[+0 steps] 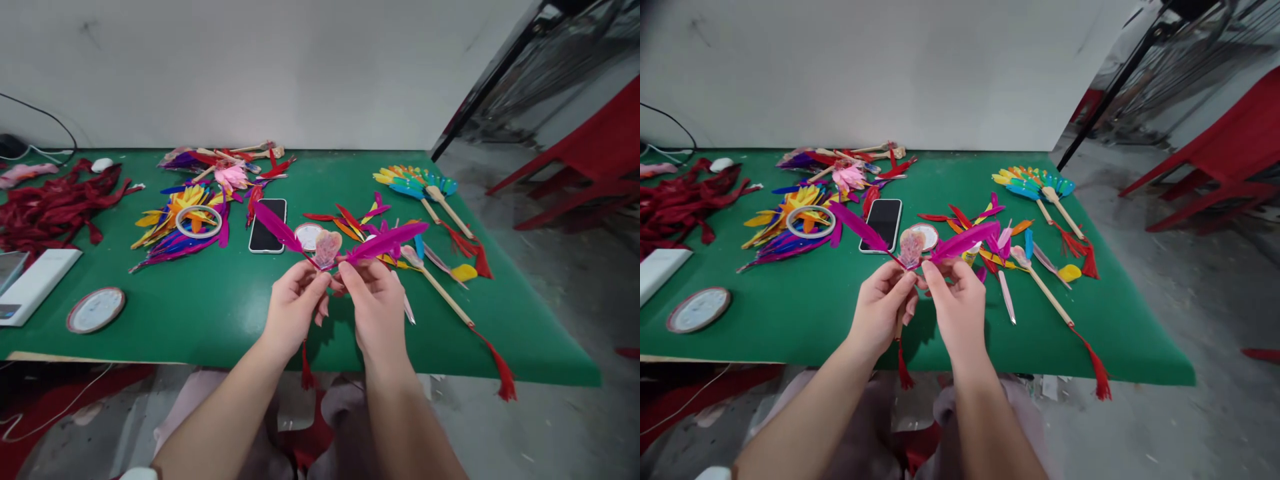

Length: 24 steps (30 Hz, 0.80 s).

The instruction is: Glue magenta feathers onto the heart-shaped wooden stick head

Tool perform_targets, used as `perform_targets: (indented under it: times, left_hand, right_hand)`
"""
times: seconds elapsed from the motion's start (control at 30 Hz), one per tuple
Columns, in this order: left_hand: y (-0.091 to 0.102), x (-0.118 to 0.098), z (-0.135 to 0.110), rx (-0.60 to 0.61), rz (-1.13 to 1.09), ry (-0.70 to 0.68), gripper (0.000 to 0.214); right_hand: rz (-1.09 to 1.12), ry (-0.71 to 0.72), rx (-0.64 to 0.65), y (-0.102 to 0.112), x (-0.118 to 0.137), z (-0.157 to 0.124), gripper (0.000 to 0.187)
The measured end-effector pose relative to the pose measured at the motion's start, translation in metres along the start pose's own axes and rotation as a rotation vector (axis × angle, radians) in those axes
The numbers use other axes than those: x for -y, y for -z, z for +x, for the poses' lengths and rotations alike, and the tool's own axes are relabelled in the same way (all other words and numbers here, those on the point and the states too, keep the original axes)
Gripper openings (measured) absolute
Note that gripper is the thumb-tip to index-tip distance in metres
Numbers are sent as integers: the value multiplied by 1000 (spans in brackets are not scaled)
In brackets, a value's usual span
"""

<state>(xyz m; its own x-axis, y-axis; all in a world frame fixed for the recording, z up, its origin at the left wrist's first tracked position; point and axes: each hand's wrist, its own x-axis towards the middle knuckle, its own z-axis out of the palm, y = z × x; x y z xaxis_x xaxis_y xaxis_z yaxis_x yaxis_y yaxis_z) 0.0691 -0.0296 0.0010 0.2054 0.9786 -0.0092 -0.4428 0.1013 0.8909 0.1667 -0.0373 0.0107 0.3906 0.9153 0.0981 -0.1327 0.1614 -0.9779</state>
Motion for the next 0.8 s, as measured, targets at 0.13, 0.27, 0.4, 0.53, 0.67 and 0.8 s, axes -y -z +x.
perform_targets:
  times: [0.13, 0.27, 0.4, 0.53, 0.67, 0.8]
  left_hand:
    - [1, 2, 0, 5, -3, -9, 15]
    - [2, 4, 0, 10, 10, -5, 16]
    - [2, 4, 0, -16, 64, -23, 19]
    - [3, -1, -1, -96, 208, -74, 21]
    - [4, -5, -3, -133, 417, -205, 16]
    - [5, -6, -6, -126, 615, -306, 16]
  right_hand:
    - [13, -12, 17, -1, 0, 0, 12]
    - [-7, -2, 17, -1, 1, -1, 11]
    - [-133, 33, 3, 1, 2, -2, 14]
    - [-354, 319, -48, 5, 8, -7, 27]
    - [-319, 753, 245, 8, 22, -17, 27]
    - [-518, 826, 470, 5, 36, -27, 27]
